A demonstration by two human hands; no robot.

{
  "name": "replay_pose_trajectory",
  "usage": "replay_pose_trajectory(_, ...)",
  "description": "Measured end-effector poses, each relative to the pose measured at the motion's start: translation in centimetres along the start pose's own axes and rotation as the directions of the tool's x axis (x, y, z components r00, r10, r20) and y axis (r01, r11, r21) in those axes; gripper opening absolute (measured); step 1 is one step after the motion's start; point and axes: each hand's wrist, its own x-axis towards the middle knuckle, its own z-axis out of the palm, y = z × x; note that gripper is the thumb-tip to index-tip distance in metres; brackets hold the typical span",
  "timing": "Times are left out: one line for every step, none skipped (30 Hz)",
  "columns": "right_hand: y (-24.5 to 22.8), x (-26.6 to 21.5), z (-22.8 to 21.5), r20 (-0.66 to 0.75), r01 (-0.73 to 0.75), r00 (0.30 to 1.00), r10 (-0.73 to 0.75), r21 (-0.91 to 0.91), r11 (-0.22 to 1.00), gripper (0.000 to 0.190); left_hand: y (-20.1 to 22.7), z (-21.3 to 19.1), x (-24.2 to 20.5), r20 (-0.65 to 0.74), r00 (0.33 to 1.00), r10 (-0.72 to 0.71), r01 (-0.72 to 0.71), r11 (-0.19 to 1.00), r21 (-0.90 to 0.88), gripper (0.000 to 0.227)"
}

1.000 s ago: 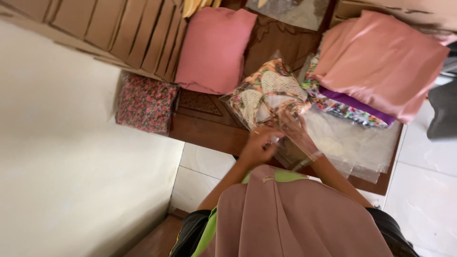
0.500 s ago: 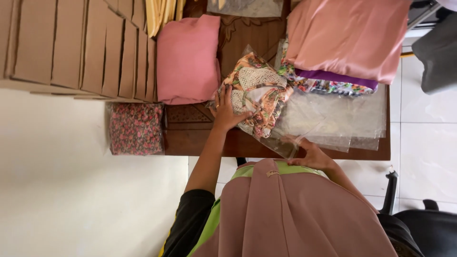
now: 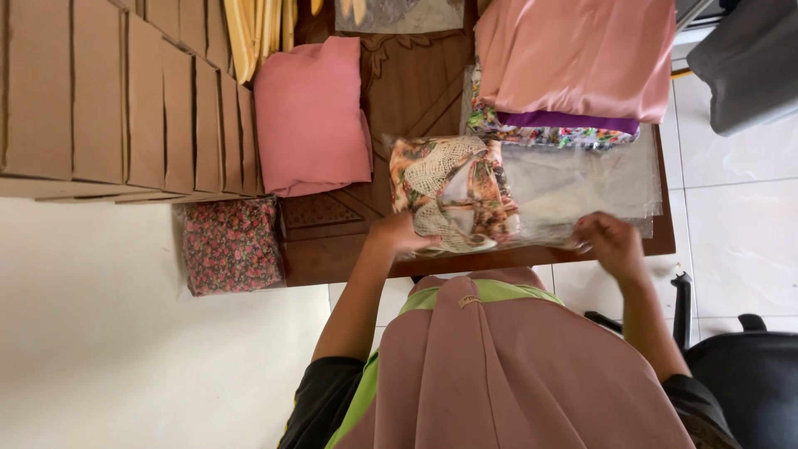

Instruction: Packaging folded clothes into plastic bags.

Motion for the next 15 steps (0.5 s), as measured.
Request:
replay_pose_trajectory(-0.9, 0.4, -0.5, -0.109, 0.003, 0.994, -0.022, -0.167, 0.986, 0.012, 0.3, 0.0, 0.2, 0.178, 0.979, -0.099, 0.077, 0.989, 0.129, 0.09)
replay_pose_trajectory(-1.8, 0.8, -1.1, -0.211, -0.014, 0.976, -0.059, -0.331, 0.944, 0.011, 0.7, 0.1, 0.5, 0.34, 0.917, -0.207, 0.116, 0.956, 0.269, 0.088)
replay_pose_trajectory(-1.5, 1.0, -1.6, -0.222, -0.022, 0.973, -0.055, -0.33, 0.944, 0.011, 1.4, 0.0, 0.6, 0.346, 0.916, -0.202, 0.107, 0.956, 0.275, 0.088)
replay_pose_trajectory(-1.2, 1.3, -2.2, -0.319, -0.002, 0.939, -0.13, -0.383, 0.924, 0.01, 2.1, -0.2, 0.7, 0.08, 0.993, -0.082, 0.065, 0.979, 0.192, 0.071)
replay_pose_trajectory(-1.0, 1.6, -2.7, -0.406, 0.011, 0.89, -0.209, -0.438, 0.899, 0.009, 2.8, -0.4, 0.9, -0.196, 0.98, 0.036, -0.011, 0.992, 0.124, 0.057)
replay_pose_trajectory(-0.2, 1.6, -3.2, -0.415, 0.005, 0.886, -0.206, -0.436, 0.9, 0.009, 4.2, -1.3, 1.8, -0.191, 0.981, 0.043, -0.018, 0.991, 0.129, 0.057)
replay_pose_trajectory(0.5, 1.5, -3.7, -0.408, 0.039, 0.894, -0.184, -0.34, 0.94, 0.014, 5.5, -2.3, 2.8, -0.286, 0.949, 0.135, -0.107, 0.988, 0.111, 0.055)
replay_pose_trajectory(1.3, 1.3, -4.1, -0.4, 0.069, 0.902, -0.162, -0.238, 0.969, 0.02, 6.8, -3.1, 3.6, -0.379, 0.899, 0.219, -0.195, 0.976, 0.1, 0.053)
replay_pose_trajectory(2.7, 0.9, -3.7, -0.408, 0.062, 0.899, -0.157, -0.237, 0.969, 0.02, 6.8, -2.8, 5.4, -0.371, 0.901, 0.225, -0.201, 0.974, 0.102, 0.053)
replay_pose_trajectory(3.9, 0.7, -3.5, -0.376, -0.045, 0.926, 0.024, -0.046, 0.998, 0.027, 6.9, -2.7, 7.3, -0.47, 0.82, 0.327, -0.244, 0.942, 0.231, 0.062)
replay_pose_trajectory(5.1, 0.6, -3.2, -0.306, -0.158, 0.932, 0.195, 0.142, 0.977, 0.035, 7.1, -2.7, 9.1, -0.545, 0.718, 0.432, -0.266, 0.895, 0.359, 0.073)
replay_pose_trajectory(4.8, 0.1, -2.4, -0.315, -0.156, 0.929, 0.194, 0.142, 0.978, 0.035, 6.8, -2.3, 9.8, -0.542, 0.716, 0.44, -0.274, 0.891, 0.362, 0.073)
replay_pose_trajectory(4.5, -0.4, -1.4, -0.179, -0.372, 0.9, 0.397, 0.155, 0.915, 0.043, 6.5, -2.0, 10.6, -0.514, 0.769, 0.38, -0.185, 0.902, 0.39, 0.084)
replay_pose_trajectory(4.1, -0.8, -0.5, -0.037, -0.572, 0.813, 0.581, 0.135, 0.809, 0.052, 6.0, -1.6, 11.2, -0.491, 0.815, 0.31, -0.092, 0.904, 0.418, 0.095)
replay_pose_trajectory(5.2, -1.5, 0.3, -0.042, -0.571, 0.813, 0.581, 0.136, 0.809, 0.052, 6.6, -2.3, 10.7, -0.489, 0.814, 0.314, -0.097, 0.903, 0.418, 0.095)
